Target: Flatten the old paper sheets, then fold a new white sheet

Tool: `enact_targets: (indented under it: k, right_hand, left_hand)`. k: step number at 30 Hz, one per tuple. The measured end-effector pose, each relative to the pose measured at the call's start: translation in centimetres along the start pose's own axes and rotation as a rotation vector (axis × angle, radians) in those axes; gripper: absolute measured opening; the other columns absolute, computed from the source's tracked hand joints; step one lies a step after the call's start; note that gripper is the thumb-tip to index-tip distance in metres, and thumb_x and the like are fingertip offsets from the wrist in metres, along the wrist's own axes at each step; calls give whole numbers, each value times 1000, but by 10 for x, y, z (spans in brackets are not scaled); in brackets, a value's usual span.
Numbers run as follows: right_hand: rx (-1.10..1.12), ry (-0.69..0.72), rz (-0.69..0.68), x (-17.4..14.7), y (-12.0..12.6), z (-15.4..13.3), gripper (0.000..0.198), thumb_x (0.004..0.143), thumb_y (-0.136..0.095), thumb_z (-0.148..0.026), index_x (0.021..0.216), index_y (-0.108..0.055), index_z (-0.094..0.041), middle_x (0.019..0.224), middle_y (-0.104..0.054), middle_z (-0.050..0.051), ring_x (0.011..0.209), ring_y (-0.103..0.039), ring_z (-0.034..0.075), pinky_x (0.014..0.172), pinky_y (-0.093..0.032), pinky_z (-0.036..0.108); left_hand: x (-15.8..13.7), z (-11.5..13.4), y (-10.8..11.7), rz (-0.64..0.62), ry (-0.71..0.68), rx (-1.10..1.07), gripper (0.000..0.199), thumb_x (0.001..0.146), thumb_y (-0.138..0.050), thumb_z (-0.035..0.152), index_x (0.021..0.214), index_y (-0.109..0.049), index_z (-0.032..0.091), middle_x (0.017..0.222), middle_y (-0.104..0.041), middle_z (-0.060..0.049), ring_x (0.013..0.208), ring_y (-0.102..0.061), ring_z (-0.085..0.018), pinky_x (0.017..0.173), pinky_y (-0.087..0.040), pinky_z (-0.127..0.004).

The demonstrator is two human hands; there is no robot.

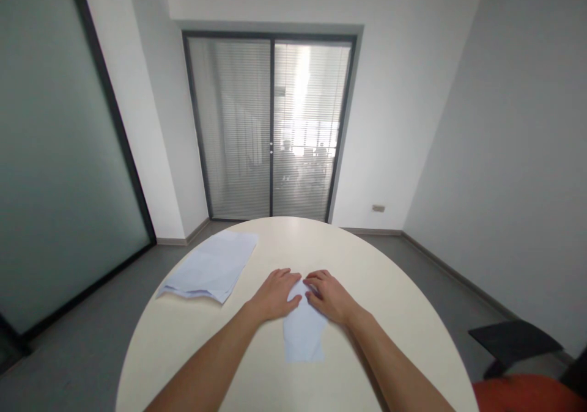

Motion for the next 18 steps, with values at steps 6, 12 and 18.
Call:
enact_targets:
  k: [6,12,18]
  right_hand:
    - [-42,1,-28,-1,1,-4,47,87,-62,-41,125,-66,-14,127,-64,14,118,-53,28,106,-40,39]
    - [-141,-161,-27,-2,-1,4,45,93,-53,-42,127,-64,-14,135,-61,14,125,-50,29,106,-39,41]
    - [-212,-327,-17,-3,-2,12,49,95,-48,-43,130,-60,-12,140,-57,17,131,-46,32,106,-38,44]
  left_hand:
    - [2,-4,-5,74,44,67,40,91,-60,38,127,-62,20,138,-60,-9,131,-49,-29,114,-34,-47]
    - [4,-2,-3,104,-50,-9,29,91,-62,31,118,-64,21,120,-69,-7,115,-59,-23,104,-43,-41]
    - [1,-3,-3,52,-162,-134,32,88,-66,36,116,-67,23,125,-68,-7,118,-59,-24,107,-42,-42]
Point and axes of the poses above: each hand's wrist, its own x-axis towards the middle knuckle, its own y-axis out of the back of the hand, z = x × y, the point moved 1 cm from there along x, towards the middle knuckle
